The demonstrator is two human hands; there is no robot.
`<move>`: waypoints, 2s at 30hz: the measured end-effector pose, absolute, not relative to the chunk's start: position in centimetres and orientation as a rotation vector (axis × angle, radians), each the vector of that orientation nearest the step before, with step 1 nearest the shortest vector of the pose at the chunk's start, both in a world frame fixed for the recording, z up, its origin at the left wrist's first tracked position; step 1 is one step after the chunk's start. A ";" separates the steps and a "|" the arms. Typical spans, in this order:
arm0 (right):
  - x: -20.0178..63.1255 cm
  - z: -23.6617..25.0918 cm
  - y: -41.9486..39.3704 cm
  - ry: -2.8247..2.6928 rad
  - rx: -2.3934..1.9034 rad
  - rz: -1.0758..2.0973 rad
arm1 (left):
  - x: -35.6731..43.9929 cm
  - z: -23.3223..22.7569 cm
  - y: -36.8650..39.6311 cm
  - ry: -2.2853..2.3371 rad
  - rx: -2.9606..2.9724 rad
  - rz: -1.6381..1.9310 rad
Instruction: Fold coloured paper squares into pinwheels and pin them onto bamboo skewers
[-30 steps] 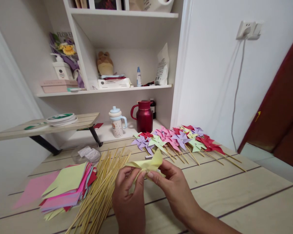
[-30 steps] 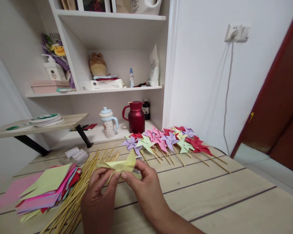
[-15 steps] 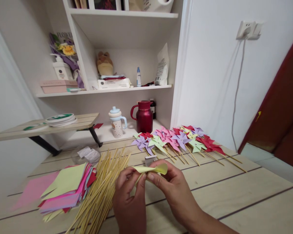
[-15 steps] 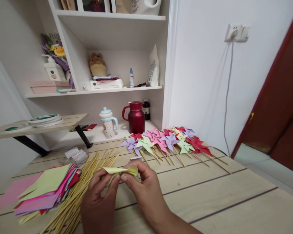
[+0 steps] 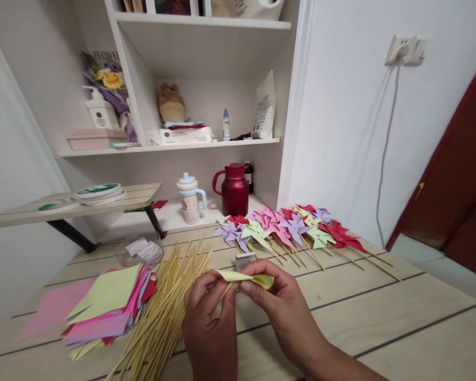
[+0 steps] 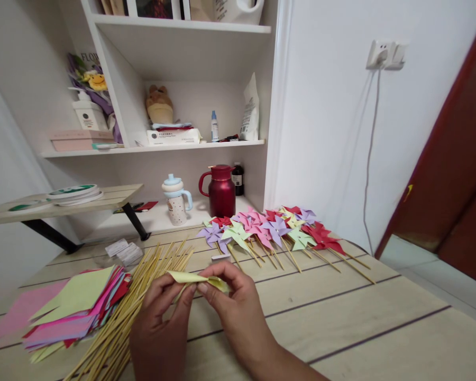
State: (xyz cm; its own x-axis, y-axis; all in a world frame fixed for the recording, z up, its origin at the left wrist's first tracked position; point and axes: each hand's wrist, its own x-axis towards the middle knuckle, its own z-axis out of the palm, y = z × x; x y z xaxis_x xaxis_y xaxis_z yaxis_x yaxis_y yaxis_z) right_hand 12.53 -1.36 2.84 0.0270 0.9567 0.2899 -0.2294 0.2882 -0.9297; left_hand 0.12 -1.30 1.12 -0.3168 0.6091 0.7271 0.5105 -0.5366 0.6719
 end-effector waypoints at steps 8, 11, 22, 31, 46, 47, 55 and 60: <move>12.7 2.9 -1.2 -1.114 -0.808 1.154 | 0.2 1.4 -1.5 1.424 1.875 2.016; 12.5 2.8 -1.2 -1.059 -0.773 1.210 | 0.2 1.6 -1.5 1.437 1.834 1.972; 12.8 2.9 -0.9 -1.035 -0.741 1.254 | 0.0 1.2 -1.3 1.434 1.730 1.753; 12.9 3.2 -0.6 -1.041 -0.758 1.254 | -0.2 1.8 -1.4 1.372 1.654 1.666; 12.7 2.8 -1.1 -1.146 -0.760 1.103 | -0.2 1.2 -1.6 1.423 2.004 2.033; 12.7 2.8 -1.2 -1.164 -0.744 1.074 | -0.3 1.1 -1.6 1.398 2.060 2.072; 13.1 3.0 -1.6 -1.239 -0.691 0.878 | -1.9 1.0 -0.9 1.155 2.535 2.144; 13.2 3.2 -1.6 -1.312 -0.601 0.805 | -2.7 1.8 -1.0 1.100 2.753 2.038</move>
